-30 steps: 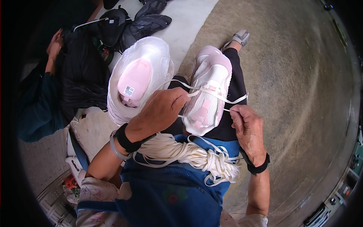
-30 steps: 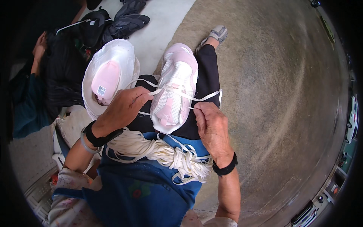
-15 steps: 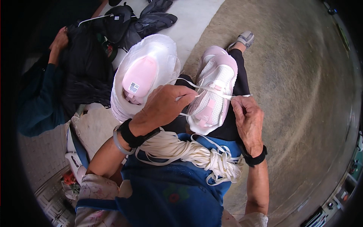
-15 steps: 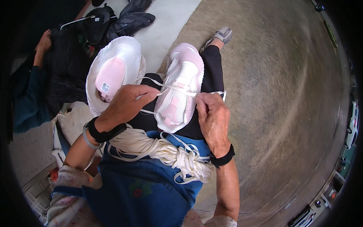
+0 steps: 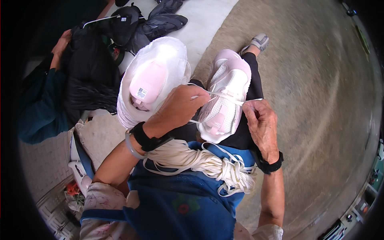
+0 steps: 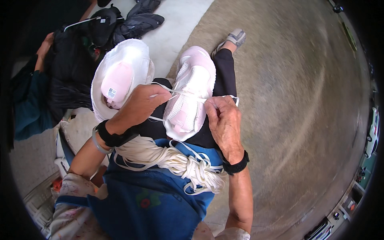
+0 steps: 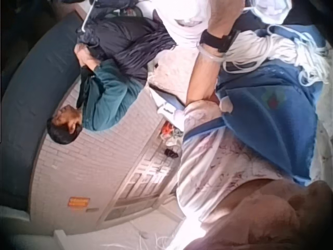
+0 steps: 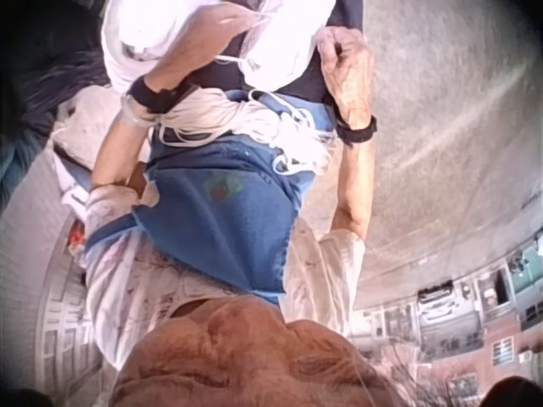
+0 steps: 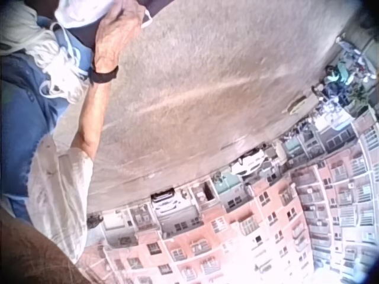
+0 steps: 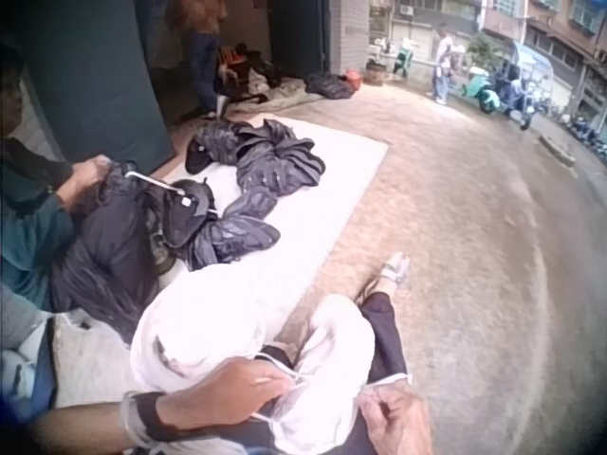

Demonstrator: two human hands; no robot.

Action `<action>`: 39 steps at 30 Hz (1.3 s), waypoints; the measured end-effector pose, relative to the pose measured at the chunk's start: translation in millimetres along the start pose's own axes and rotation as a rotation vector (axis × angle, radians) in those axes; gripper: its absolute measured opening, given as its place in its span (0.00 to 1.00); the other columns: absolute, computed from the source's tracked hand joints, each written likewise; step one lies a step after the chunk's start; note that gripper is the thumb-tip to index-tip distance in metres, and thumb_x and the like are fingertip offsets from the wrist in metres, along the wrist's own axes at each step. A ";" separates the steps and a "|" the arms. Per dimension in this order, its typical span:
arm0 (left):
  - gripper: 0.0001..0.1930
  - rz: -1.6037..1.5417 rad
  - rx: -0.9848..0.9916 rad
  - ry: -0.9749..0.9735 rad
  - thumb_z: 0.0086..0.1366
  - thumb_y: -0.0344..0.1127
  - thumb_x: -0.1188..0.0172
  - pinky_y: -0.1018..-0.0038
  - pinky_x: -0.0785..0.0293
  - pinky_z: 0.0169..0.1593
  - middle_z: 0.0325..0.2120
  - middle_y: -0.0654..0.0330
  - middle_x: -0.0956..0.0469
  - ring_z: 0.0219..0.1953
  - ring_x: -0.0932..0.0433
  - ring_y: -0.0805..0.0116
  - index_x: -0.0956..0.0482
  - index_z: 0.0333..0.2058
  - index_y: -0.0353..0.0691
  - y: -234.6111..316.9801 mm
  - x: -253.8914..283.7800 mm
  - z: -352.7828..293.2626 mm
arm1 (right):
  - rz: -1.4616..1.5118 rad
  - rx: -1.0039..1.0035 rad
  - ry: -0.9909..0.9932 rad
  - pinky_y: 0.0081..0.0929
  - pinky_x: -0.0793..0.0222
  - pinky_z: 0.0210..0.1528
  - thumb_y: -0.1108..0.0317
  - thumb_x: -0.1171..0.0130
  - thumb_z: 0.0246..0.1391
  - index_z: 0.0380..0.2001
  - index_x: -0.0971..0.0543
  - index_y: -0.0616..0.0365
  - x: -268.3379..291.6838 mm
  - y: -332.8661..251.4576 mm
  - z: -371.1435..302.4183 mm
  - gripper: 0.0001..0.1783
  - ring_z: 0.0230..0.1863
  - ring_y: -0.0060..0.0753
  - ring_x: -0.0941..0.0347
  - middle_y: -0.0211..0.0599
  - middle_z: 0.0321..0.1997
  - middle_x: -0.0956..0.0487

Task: Lacing a pair of white sneakers while seated on the floor.

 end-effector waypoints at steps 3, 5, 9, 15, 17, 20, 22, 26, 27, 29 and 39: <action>0.13 0.065 0.066 0.072 0.66 0.35 0.48 0.73 0.27 0.38 0.29 0.53 0.20 0.31 0.22 0.66 0.23 0.36 0.28 -2.6 3.7 3.3 | -0.004 0.023 -0.006 0.29 0.32 0.31 0.75 0.40 0.51 0.32 0.19 0.67 -0.3 -2.0 2.2 0.06 0.26 0.33 0.30 0.41 0.28 0.23; 0.13 0.027 0.173 0.045 0.66 0.36 0.48 0.73 0.27 0.37 0.29 0.53 0.20 0.30 0.22 0.68 0.23 0.37 0.28 -7.0 2.0 4.6 | -0.004 0.011 -0.016 0.29 0.33 0.30 0.75 0.41 0.53 0.31 0.20 0.67 -1.5 -2.5 1.6 0.06 0.26 0.32 0.30 0.40 0.26 0.24; 0.11 -0.011 0.148 0.016 0.66 0.34 0.49 0.75 0.25 0.36 0.27 0.58 0.22 0.28 0.23 0.73 0.25 0.38 0.30 -9.0 -2.5 7.8 | 0.087 -0.167 -0.066 0.28 0.33 0.30 0.73 0.42 0.54 0.31 0.21 0.67 -9.5 19.2 2.1 0.06 0.25 0.30 0.30 0.39 0.25 0.25; 0.07 -0.244 0.204 0.023 0.64 0.29 0.45 0.80 0.25 0.37 0.28 0.61 0.22 0.31 0.23 0.77 0.25 0.36 0.31 -18.6 -3.6 10.5 | 0.101 -0.211 -0.077 0.28 0.32 0.29 0.72 0.42 0.56 0.30 0.21 0.67 -14.0 26.7 0.2 0.07 0.25 0.28 0.30 0.37 0.25 0.25; 0.06 -0.257 0.165 0.048 0.63 0.28 0.43 0.80 0.25 0.37 0.28 0.61 0.23 0.31 0.23 0.77 0.26 0.36 0.31 -12.8 -2.6 14.6 | 0.075 -0.076 -0.037 0.24 0.33 0.26 0.71 0.44 0.58 0.29 0.22 0.66 -9.9 16.9 2.6 0.07 0.23 0.23 0.31 0.32 0.22 0.27; 0.06 -0.287 0.203 0.078 0.62 0.27 0.42 0.81 0.26 0.37 0.28 0.62 0.23 0.31 0.23 0.78 0.26 0.36 0.31 -17.6 -0.5 16.4 | 0.221 -0.342 -0.182 0.18 0.36 0.23 0.70 0.46 0.60 0.29 0.23 0.64 -19.8 22.5 1.3 0.09 0.21 0.17 0.33 0.26 0.20 0.29; 0.06 -0.320 0.224 0.094 0.61 0.27 0.41 0.81 0.26 0.36 0.27 0.62 0.23 0.30 0.23 0.78 0.25 0.35 0.32 -21.7 -1.6 16.9 | 0.243 -0.341 -0.189 0.17 0.37 0.22 0.70 0.46 0.61 0.29 0.23 0.63 -19.5 23.1 1.6 0.09 0.20 0.15 0.34 0.25 0.19 0.29; 0.06 -0.348 0.249 0.124 0.60 0.27 0.40 0.81 0.26 0.36 0.26 0.62 0.23 0.30 0.23 0.78 0.25 0.35 0.32 -22.0 -2.2 16.6 | 0.293 -0.356 -0.215 0.16 0.38 0.20 0.69 0.47 0.62 0.29 0.23 0.62 -21.6 25.8 2.4 0.09 0.19 0.14 0.36 0.23 0.19 0.29; 0.06 -0.310 0.220 0.140 0.60 0.27 0.39 0.81 0.26 0.35 0.26 0.62 0.23 0.30 0.24 0.78 0.25 0.34 0.32 -19.4 -0.8 16.9 | 0.292 -0.357 -0.214 0.16 0.38 0.20 0.69 0.47 0.62 0.29 0.23 0.62 -20.9 25.8 2.6 0.09 0.19 0.14 0.36 0.23 0.19 0.29; 0.07 -0.274 0.189 0.154 0.59 0.27 0.39 0.81 0.26 0.35 0.25 0.63 0.23 0.29 0.24 0.79 0.25 0.34 0.32 -14.1 0.4 16.5 | 0.298 -0.344 -0.236 0.16 0.39 0.20 0.69 0.47 0.62 0.29 0.23 0.61 -20.6 22.7 3.2 0.09 0.18 0.14 0.37 0.22 0.18 0.31; 0.08 0.210 -0.127 0.214 0.56 0.26 0.37 0.66 0.28 0.30 0.24 0.50 0.23 0.28 0.21 0.49 0.28 0.31 0.35 29.9 -0.5 19.1 | -0.056 0.115 -0.090 0.36 0.34 0.33 0.75 0.45 0.55 0.31 0.24 0.66 -12.5 -18.6 9.6 0.04 0.29 0.47 0.31 0.48 0.26 0.28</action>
Point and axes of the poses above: each hand's wrist, its own z-axis towards the middle knuckle, its own x-axis out of the back of the hand, y = z × x, the point moved 10 cm from there along z, towards the middle knuckle
